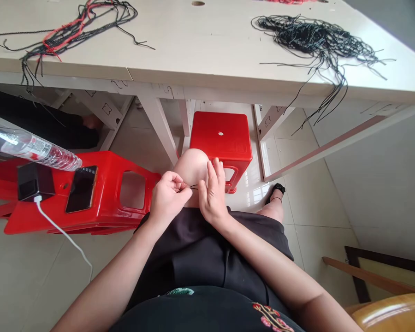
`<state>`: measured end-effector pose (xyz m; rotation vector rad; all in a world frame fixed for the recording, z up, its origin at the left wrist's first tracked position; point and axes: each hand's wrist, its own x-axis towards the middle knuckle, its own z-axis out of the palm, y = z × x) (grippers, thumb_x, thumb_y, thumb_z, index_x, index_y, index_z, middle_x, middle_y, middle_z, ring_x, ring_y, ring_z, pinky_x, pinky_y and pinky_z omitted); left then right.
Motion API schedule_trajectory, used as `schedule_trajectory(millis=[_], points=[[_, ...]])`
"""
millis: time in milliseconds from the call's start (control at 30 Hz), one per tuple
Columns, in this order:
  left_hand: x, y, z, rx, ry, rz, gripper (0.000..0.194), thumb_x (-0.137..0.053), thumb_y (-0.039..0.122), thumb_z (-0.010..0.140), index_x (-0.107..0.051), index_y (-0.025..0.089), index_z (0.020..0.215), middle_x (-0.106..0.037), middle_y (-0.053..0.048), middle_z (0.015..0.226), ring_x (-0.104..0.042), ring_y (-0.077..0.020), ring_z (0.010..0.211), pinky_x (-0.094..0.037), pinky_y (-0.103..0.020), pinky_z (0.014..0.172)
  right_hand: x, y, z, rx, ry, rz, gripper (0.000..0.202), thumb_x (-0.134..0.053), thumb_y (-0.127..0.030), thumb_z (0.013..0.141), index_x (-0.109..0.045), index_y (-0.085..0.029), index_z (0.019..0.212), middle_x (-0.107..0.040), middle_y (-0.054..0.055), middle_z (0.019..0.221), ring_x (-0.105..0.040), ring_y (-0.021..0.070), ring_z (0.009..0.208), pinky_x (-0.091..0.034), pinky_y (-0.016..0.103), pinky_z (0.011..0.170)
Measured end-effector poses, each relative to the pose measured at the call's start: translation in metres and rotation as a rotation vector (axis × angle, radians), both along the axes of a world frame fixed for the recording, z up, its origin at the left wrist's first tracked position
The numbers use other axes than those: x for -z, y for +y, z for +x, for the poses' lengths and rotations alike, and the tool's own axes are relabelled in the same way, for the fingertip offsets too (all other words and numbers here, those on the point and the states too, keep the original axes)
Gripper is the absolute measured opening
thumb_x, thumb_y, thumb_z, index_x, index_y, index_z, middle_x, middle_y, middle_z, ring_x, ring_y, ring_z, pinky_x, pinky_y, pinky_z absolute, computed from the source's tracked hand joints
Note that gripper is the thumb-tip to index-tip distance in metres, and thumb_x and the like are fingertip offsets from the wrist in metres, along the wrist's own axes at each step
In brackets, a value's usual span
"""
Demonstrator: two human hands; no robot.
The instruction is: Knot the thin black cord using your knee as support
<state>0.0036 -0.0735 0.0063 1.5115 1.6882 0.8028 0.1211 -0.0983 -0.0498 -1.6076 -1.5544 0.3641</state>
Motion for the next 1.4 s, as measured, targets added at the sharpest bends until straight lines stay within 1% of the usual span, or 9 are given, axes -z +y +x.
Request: schedule_trajectory(millis=[67, 167, 300, 433, 600, 733, 900, 1167, 1400], points=[[0.000, 0.000, 0.003, 0.016, 0.015, 0.028, 0.019, -0.063, 0.024, 0.061, -0.047, 0.021, 0.071, -0.063, 0.003, 0.061, -0.059, -0.0121, 0.056, -0.046, -0.022, 0.056, 0.002, 0.014, -0.010, 0.014, 0.042, -0.127, 0.053, -0.026, -0.036, 0.093, -0.014, -0.023, 0.144, -0.011, 0.013, 0.151, -0.003, 0.0307, 0.140, -0.017, 0.064, 0.103], [-0.001, 0.004, 0.008, 0.009, 0.042, 0.079, 0.018, -0.063, 0.025, 0.062, -0.047, 0.021, 0.070, -0.062, 0.003, 0.061, -0.059, -0.0116, 0.055, -0.045, -0.021, 0.055, 0.003, 0.033, -0.016, 0.032, 0.095, -0.233, 0.052, -0.022, -0.040, 0.093, -0.014, -0.028, 0.144, -0.008, 0.010, 0.152, -0.001, 0.0327, 0.140, -0.010, 0.069, 0.101], [-0.005, 0.012, 0.013, -0.003, 0.045, 0.125, 0.019, -0.062, 0.021, 0.062, -0.046, 0.021, 0.072, -0.062, 0.004, 0.061, -0.059, -0.0105, 0.054, -0.044, -0.020, 0.054, -0.005, 0.047, -0.013, 0.078, 0.111, -0.289, 0.051, -0.018, -0.042, 0.094, -0.016, -0.029, 0.144, -0.007, 0.008, 0.152, -0.001, 0.0338, 0.139, -0.010, 0.071, 0.100], [-0.007, 0.016, 0.015, 0.006, 0.002, 0.155, 0.022, -0.061, 0.016, 0.062, -0.044, 0.021, 0.075, -0.062, 0.005, 0.059, -0.059, -0.0091, 0.053, -0.044, -0.019, 0.054, -0.011, 0.051, -0.010, 0.105, 0.071, -0.333, 0.051, -0.015, -0.041, 0.095, -0.010, -0.031, 0.145, -0.004, 0.005, 0.152, 0.001, 0.0327, 0.140, -0.012, 0.070, 0.100], [-0.006, 0.018, 0.017, 0.016, -0.007, 0.209, 0.029, -0.059, 0.008, 0.060, -0.041, 0.023, 0.078, -0.060, 0.008, 0.057, -0.058, -0.0084, 0.051, -0.045, -0.020, 0.054, -0.013, 0.056, -0.007, 0.119, 0.087, -0.347, 0.052, -0.013, -0.048, 0.094, -0.002, -0.039, 0.144, -0.003, -0.001, 0.153, 0.002, 0.0312, 0.140, -0.012, 0.070, 0.100], [-0.005, 0.021, 0.019, 0.016, -0.018, 0.244, 0.033, -0.058, 0.005, 0.059, -0.040, 0.024, 0.081, -0.059, 0.010, 0.056, -0.059, -0.0085, 0.052, -0.046, -0.021, 0.055, -0.017, 0.066, -0.003, 0.156, 0.091, -0.378, 0.052, -0.010, -0.049, 0.094, 0.001, -0.040, 0.143, -0.002, -0.003, 0.153, 0.006, 0.0297, 0.140, -0.009, 0.071, 0.100], [-0.009, 0.027, 0.020, 0.015, 0.003, 0.243, 0.033, -0.058, 0.005, 0.060, -0.040, 0.024, 0.081, -0.058, 0.010, 0.056, -0.058, -0.0084, 0.050, -0.046, -0.022, 0.055, -0.021, 0.081, 0.002, 0.141, 0.028, -0.406, 0.050, -0.010, -0.049, 0.094, 0.002, -0.043, 0.142, -0.004, -0.006, 0.152, 0.011, 0.0299, 0.139, -0.004, 0.073, 0.100], [-0.005, 0.039, 0.019, 0.041, -0.075, 0.249, 0.034, -0.059, 0.006, 0.062, -0.041, 0.023, 0.086, -0.058, 0.009, 0.058, -0.058, -0.0093, 0.053, -0.048, -0.023, 0.057, -0.030, 0.093, 0.004, 0.137, 0.033, -0.385, 0.055, -0.013, -0.057, 0.091, -0.002, -0.042, 0.143, -0.008, -0.003, 0.152, 0.014, 0.0336, 0.138, -0.002, 0.075, 0.098], [-0.004, 0.043, 0.021, 0.058, -0.107, 0.244, 0.034, -0.059, 0.006, 0.064, -0.041, 0.023, 0.087, -0.059, 0.008, 0.059, -0.059, -0.0098, 0.055, -0.049, -0.024, 0.058, -0.024, 0.106, 0.012, 0.113, 0.030, -0.310, 0.059, -0.010, -0.064, 0.088, -0.005, -0.042, 0.143, -0.009, -0.001, 0.152, 0.014, 0.0344, 0.138, -0.001, 0.075, 0.097]])
